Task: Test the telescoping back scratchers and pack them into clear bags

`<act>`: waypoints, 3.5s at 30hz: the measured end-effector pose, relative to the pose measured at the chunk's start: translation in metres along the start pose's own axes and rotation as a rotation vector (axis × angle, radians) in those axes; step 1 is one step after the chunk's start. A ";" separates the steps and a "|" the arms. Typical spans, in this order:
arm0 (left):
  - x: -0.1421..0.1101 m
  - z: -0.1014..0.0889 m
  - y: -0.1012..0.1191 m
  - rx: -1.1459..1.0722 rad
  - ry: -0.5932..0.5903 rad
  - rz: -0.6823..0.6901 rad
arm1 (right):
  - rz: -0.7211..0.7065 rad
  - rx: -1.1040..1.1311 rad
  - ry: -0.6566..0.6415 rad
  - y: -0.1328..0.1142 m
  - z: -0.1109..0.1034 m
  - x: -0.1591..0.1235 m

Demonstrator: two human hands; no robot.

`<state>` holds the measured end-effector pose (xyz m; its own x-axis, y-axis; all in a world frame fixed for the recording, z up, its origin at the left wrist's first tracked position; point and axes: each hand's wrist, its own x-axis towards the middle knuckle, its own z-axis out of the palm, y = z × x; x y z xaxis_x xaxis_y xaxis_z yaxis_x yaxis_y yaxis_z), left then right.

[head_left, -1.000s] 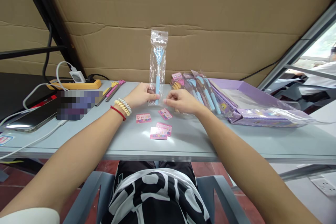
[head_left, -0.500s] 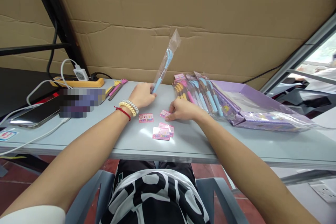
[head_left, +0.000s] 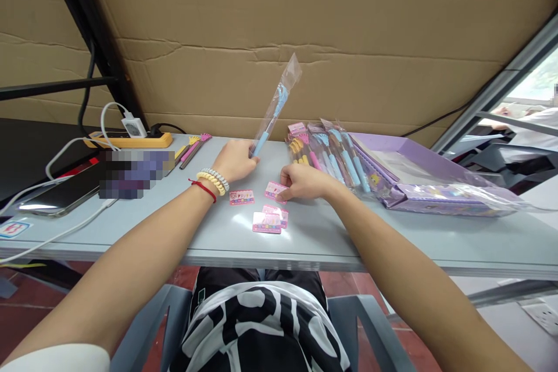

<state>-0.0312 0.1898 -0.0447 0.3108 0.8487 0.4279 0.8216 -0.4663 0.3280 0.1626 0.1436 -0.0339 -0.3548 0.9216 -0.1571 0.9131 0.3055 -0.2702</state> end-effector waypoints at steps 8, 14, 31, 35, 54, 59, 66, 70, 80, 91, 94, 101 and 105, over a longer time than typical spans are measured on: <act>0.003 -0.003 -0.001 0.035 0.040 -0.011 | -0.351 0.022 0.314 -0.005 0.023 0.007; 0.003 -0.005 0.000 0.062 0.093 -0.054 | -0.477 -0.005 0.290 -0.019 0.047 0.014; 0.003 -0.005 0.002 0.109 0.055 -0.046 | -0.404 0.141 0.110 -0.020 0.035 0.014; 0.002 -0.006 0.003 0.109 0.051 -0.044 | -0.491 0.214 0.150 -0.021 0.035 0.012; 0.002 -0.004 0.003 0.091 0.043 -0.014 | -0.434 0.133 0.105 -0.026 0.038 0.013; 0.002 -0.003 0.002 0.076 0.043 -0.001 | -0.355 0.076 0.108 -0.027 0.039 0.013; 0.001 -0.004 0.003 0.088 0.028 0.002 | -0.321 0.085 0.112 -0.029 0.035 0.011; 0.001 -0.005 0.004 0.087 0.031 0.005 | -0.408 0.151 0.181 -0.029 0.035 0.008; 0.001 -0.007 0.004 0.048 0.013 -0.004 | -0.480 0.380 0.555 -0.019 0.026 0.011; 0.001 -0.019 -0.002 -0.347 -0.139 -0.148 | -0.170 0.369 1.119 0.030 -0.002 0.015; -0.001 -0.022 -0.004 -0.558 -0.330 -0.104 | -0.121 0.360 1.100 0.035 0.000 0.018; -0.004 -0.034 -0.013 -0.611 -0.748 -0.036 | -0.049 0.338 1.110 0.043 0.000 0.021; -0.004 -0.037 -0.015 -0.581 -0.804 -0.019 | -0.035 0.347 1.111 0.048 -0.001 0.023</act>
<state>-0.0624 0.1838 -0.0203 0.7087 0.6736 -0.2097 0.5345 -0.3187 0.7827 0.1982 0.1792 -0.0495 0.1500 0.6691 0.7279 0.7410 0.4114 -0.5308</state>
